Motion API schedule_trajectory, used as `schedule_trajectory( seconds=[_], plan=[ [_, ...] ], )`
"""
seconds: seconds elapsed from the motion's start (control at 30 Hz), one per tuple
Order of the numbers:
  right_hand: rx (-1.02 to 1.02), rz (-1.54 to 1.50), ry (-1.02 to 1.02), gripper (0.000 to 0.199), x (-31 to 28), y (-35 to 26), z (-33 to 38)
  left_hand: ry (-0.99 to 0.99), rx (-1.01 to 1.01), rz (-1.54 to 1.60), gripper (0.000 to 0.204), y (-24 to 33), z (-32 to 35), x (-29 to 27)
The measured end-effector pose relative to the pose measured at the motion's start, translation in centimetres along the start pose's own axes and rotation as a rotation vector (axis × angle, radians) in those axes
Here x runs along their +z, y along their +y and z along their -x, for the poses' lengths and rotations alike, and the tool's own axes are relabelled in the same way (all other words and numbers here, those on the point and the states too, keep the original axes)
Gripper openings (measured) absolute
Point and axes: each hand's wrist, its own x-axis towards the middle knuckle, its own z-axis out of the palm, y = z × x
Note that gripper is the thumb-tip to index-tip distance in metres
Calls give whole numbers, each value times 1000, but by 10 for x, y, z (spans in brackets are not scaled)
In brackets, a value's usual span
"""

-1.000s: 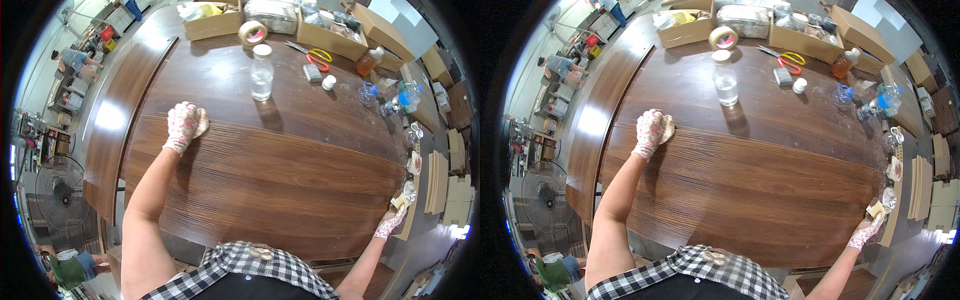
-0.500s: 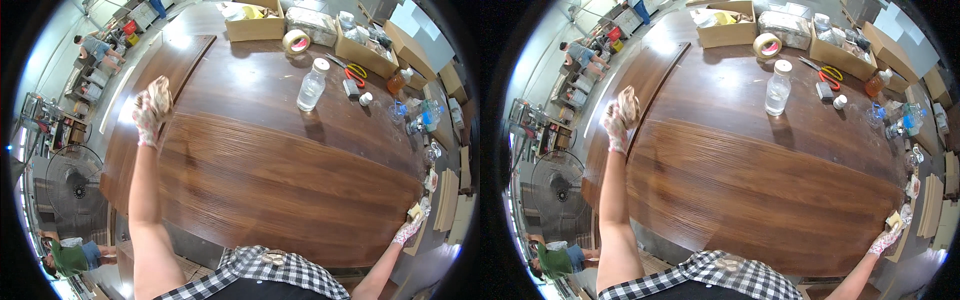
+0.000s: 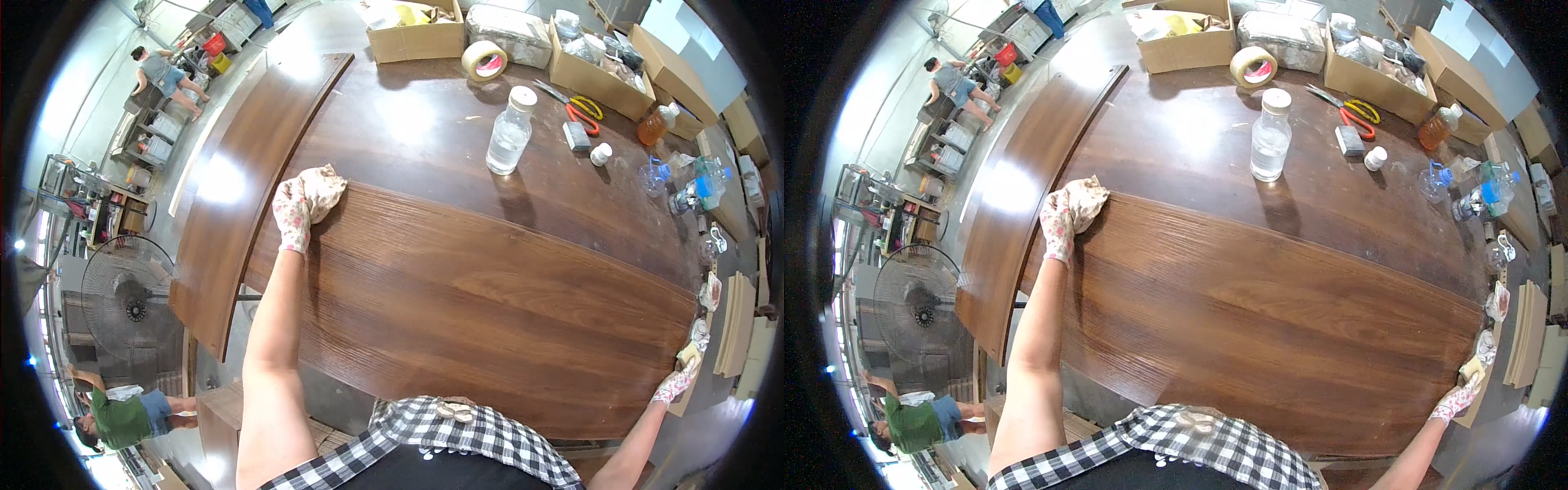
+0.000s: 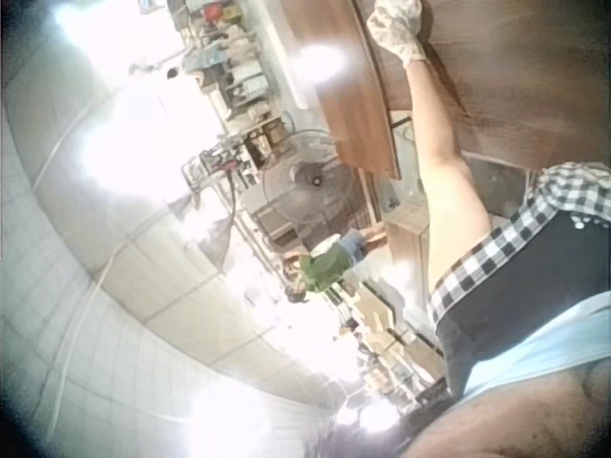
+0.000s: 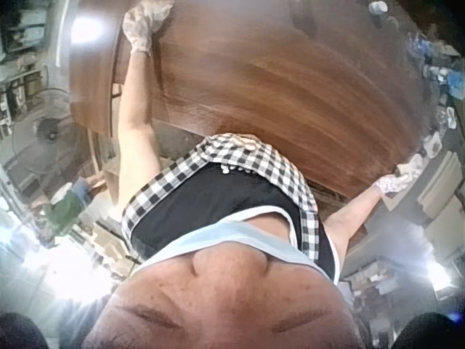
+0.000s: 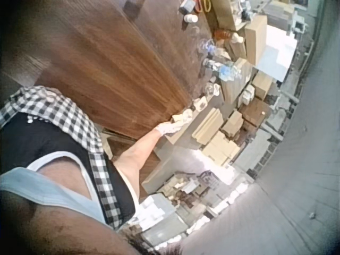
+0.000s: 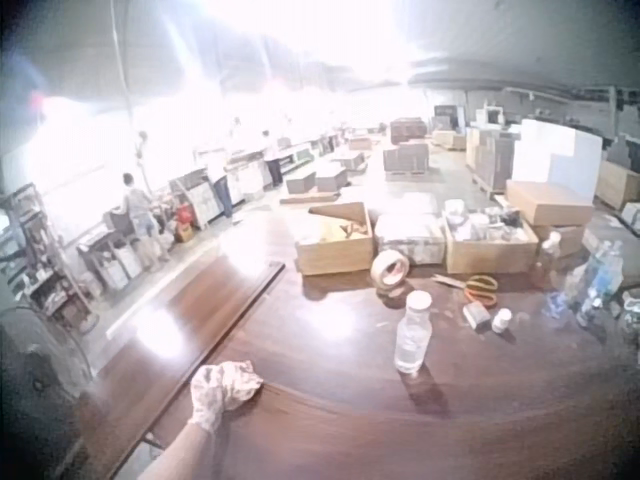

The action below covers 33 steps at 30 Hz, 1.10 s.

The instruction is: The person wipes wooden panels with a cloth and a sponge, applying liquid from a bottle to the surfaces and turning the panels over.

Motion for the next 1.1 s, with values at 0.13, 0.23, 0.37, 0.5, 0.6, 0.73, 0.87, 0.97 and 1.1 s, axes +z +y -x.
schedule_trajectory(
  seconds=[0.13,0.23,0.37,0.5,0.6,0.73,0.87,0.97,1.1],
  plan=[
    [224,-474,57,54,16,12,-4,93,354,84,16,30,6,16],
    [141,-418,62,56,6,18,-5,-175,1037,-469,23,75,73,70],
    [118,71,-34,41,-10,-27,2,-588,963,-630,31,46,127,112],
    [316,-244,17,39,3,-47,10,-582,966,-738,23,58,111,106],
    [5,327,-44,39,-12,-20,4,-575,933,-819,18,48,76,90],
    [397,-544,117,52,-18,-41,-3,-489,696,-670,18,41,7,52],
    [666,-809,83,47,26,-118,22,-258,395,-1000,21,-26,-126,-129],
    [223,-306,72,54,-15,19,1,-118,592,-338,18,33,-47,-19],
    [135,-181,60,38,-11,43,1,-397,1104,-771,19,42,29,40]
  ],
)
